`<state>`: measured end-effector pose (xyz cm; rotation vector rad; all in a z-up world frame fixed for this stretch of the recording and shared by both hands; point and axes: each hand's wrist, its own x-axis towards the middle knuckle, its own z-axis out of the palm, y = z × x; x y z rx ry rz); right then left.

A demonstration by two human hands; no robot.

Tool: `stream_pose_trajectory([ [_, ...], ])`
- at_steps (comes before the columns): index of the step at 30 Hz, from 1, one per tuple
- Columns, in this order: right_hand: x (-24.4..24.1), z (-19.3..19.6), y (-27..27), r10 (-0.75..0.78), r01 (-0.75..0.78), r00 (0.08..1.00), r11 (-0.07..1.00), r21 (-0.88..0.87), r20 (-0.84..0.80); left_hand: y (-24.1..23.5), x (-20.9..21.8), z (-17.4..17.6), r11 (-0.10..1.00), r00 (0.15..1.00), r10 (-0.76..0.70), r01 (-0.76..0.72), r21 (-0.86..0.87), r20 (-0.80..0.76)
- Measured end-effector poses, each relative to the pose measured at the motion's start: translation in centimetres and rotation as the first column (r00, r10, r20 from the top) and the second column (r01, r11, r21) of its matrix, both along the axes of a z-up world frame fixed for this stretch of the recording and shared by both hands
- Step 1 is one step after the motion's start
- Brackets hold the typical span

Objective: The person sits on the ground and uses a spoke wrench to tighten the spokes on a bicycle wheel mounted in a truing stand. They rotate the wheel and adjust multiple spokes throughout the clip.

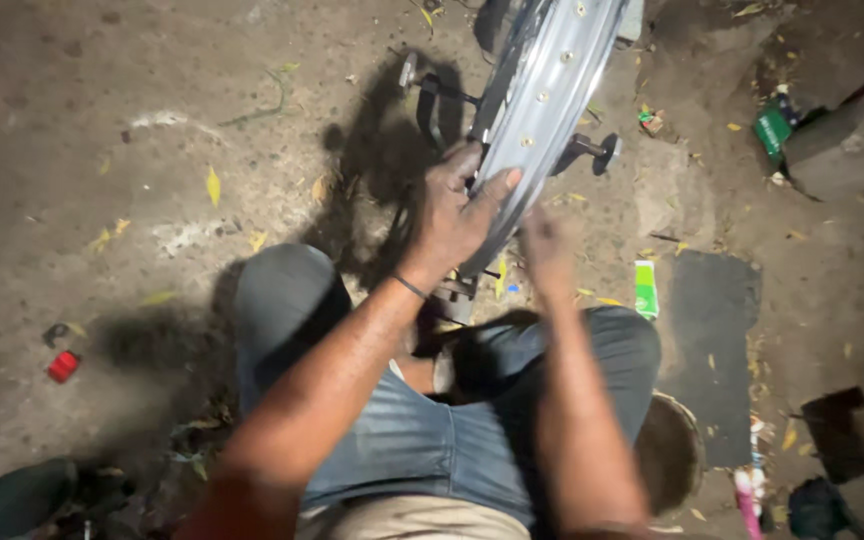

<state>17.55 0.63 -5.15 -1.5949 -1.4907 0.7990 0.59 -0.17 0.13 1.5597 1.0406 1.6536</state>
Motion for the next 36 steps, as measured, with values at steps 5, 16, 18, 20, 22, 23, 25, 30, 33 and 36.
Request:
stream_pose_trajectory([
  [5,-0.3,-0.4,0.3,0.098,-0.096,0.995,0.990,-0.106,0.009,0.2,-0.4,-0.1,0.999,1.000,0.002,-0.002,0.044,0.002],
  [16,3.4,10.6,2.1,0.241,-0.458,0.845,0.788,0.411,0.478,0.0,0.1,-1.3,0.994,0.973,-0.105,0.106,0.010,0.203],
  [18,1.7,6.6,0.5,0.111,-0.195,0.966,0.905,0.378,0.232,0.3,0.3,-1.2,0.995,0.982,-0.096,0.096,0.011,0.163],
  [20,0.1,1.5,0.0,0.043,-0.016,0.984,0.988,0.156,-0.174,0.5,0.3,-0.9,0.997,0.995,-0.037,0.043,-0.066,0.089],
  [22,-0.1,-1.8,0.6,0.083,-0.043,0.922,0.993,0.114,-0.378,1.4,0.1,0.2,0.999,0.998,-0.025,0.027,-0.024,0.056],
  [23,0.2,-2.5,1.2,0.107,-0.064,0.933,0.989,0.135,-0.345,1.8,0.0,0.7,0.998,0.997,-0.048,0.045,0.047,0.065],
  [25,1.0,-2.5,2.1,0.053,-0.006,0.958,0.986,0.166,-0.280,2.5,0.2,1.5,0.989,0.982,-0.128,0.114,0.098,0.140],
  [30,2.0,3.5,1.6,-0.067,0.234,0.937,0.849,0.474,-0.343,1.7,-0.4,1.4,0.987,0.999,-0.032,0.029,0.156,0.015],
  [33,0.9,4.7,-0.7,-0.120,0.206,0.944,0.942,0.265,-0.307,-0.1,-0.6,-0.3,0.994,0.987,-0.105,0.101,0.037,0.118],
  [36,0.6,3.6,-0.9,0.003,0.066,0.951,0.975,0.212,-0.309,0.2,-0.4,-1.5,1.000,0.999,0.031,-0.031,0.004,-0.045],
])
